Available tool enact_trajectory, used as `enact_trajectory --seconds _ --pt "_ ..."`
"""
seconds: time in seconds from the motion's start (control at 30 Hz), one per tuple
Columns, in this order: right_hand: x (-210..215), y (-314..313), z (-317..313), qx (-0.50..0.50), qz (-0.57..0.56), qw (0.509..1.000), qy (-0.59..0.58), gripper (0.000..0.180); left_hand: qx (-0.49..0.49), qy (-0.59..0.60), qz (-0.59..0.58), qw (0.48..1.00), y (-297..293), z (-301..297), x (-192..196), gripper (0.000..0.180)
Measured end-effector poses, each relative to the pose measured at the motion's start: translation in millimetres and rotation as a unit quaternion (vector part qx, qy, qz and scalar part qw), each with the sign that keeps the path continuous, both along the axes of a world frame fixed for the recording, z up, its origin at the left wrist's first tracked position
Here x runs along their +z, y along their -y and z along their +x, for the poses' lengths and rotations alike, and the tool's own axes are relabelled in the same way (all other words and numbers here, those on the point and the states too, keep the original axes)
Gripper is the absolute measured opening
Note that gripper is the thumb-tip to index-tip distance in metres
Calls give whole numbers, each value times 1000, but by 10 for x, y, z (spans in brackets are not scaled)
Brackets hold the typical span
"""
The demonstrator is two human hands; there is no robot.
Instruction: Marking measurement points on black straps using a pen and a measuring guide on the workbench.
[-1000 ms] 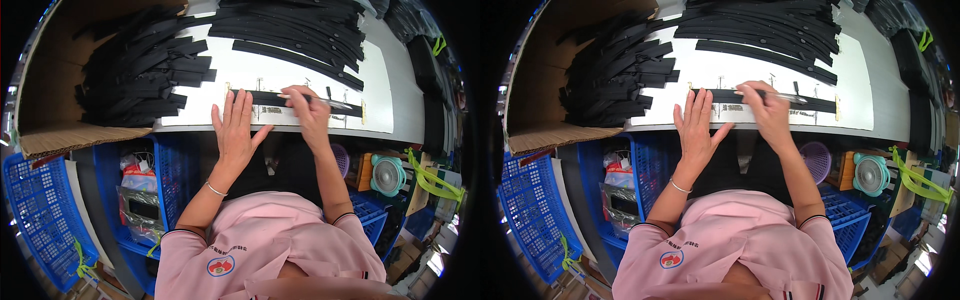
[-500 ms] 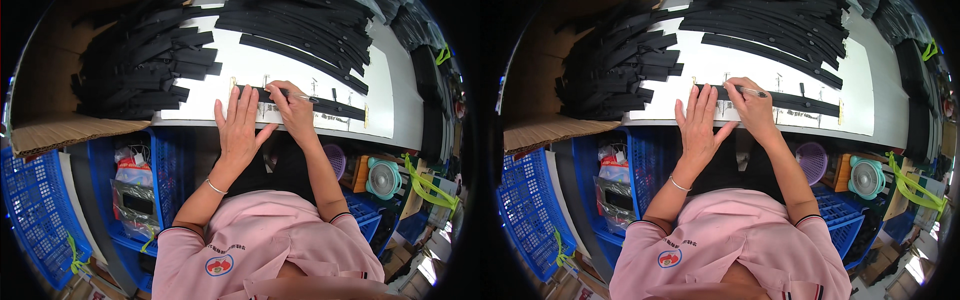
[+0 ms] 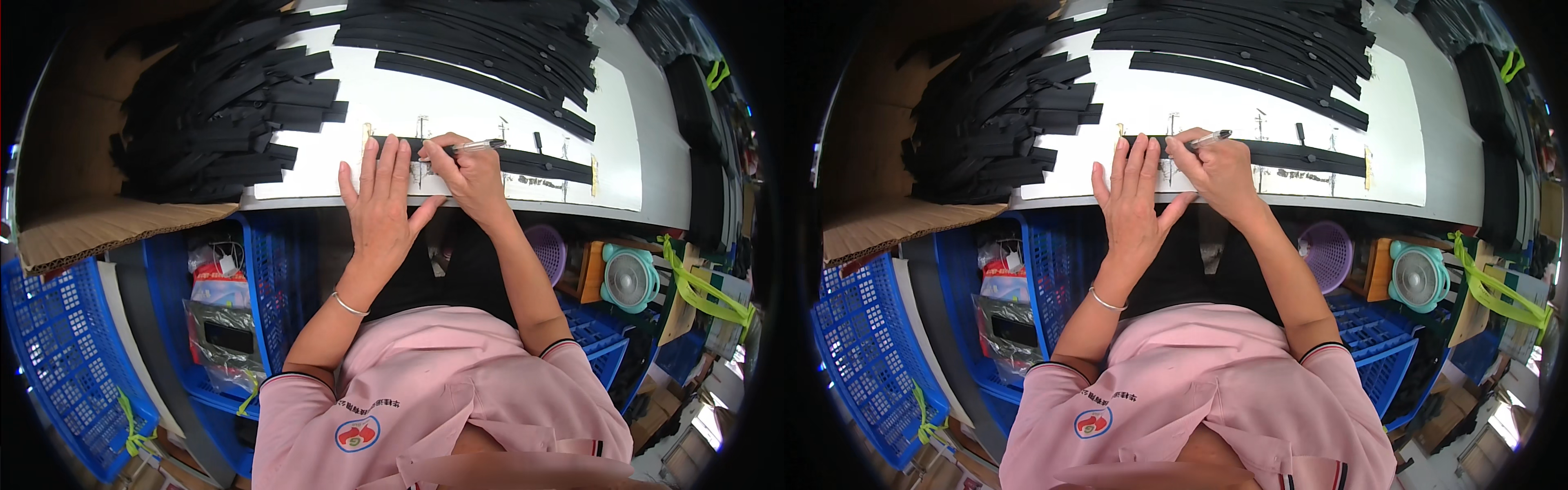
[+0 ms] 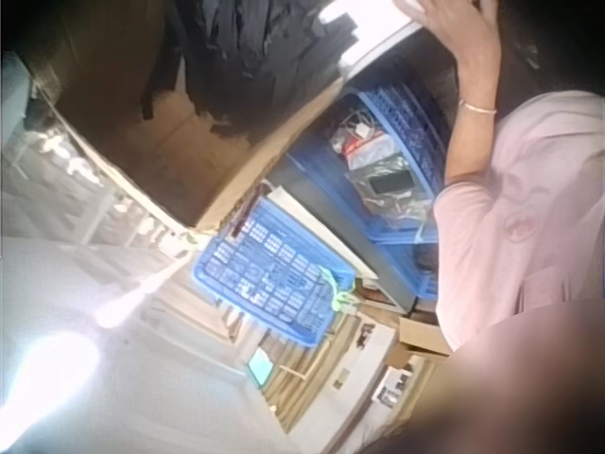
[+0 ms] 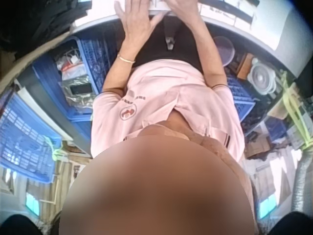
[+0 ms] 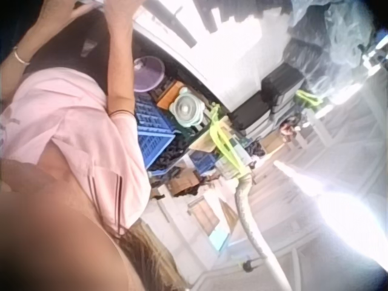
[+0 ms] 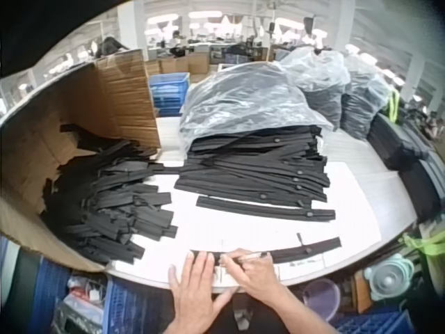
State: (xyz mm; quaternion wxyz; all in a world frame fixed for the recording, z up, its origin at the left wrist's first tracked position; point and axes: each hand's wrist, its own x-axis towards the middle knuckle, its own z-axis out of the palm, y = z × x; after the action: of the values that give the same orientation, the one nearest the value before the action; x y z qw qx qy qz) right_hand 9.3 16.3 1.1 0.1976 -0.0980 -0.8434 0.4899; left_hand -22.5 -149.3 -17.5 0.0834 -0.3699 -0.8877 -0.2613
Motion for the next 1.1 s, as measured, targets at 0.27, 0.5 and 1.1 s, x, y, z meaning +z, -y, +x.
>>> enact_trajectory --seconds 0.27,0.5,1.1 --pt "100 -69 137 1 -94 995 -33 23 7 -2 -10 1000 4 4 -18 86" --pt "94 -622 470 -186 27 982 -36 28 3 -10 -10 1000 -5 4 2 85" --pt "-31 -678 468 -166 59 984 -32 24 -100 21 100 990 -530 144 206 64"
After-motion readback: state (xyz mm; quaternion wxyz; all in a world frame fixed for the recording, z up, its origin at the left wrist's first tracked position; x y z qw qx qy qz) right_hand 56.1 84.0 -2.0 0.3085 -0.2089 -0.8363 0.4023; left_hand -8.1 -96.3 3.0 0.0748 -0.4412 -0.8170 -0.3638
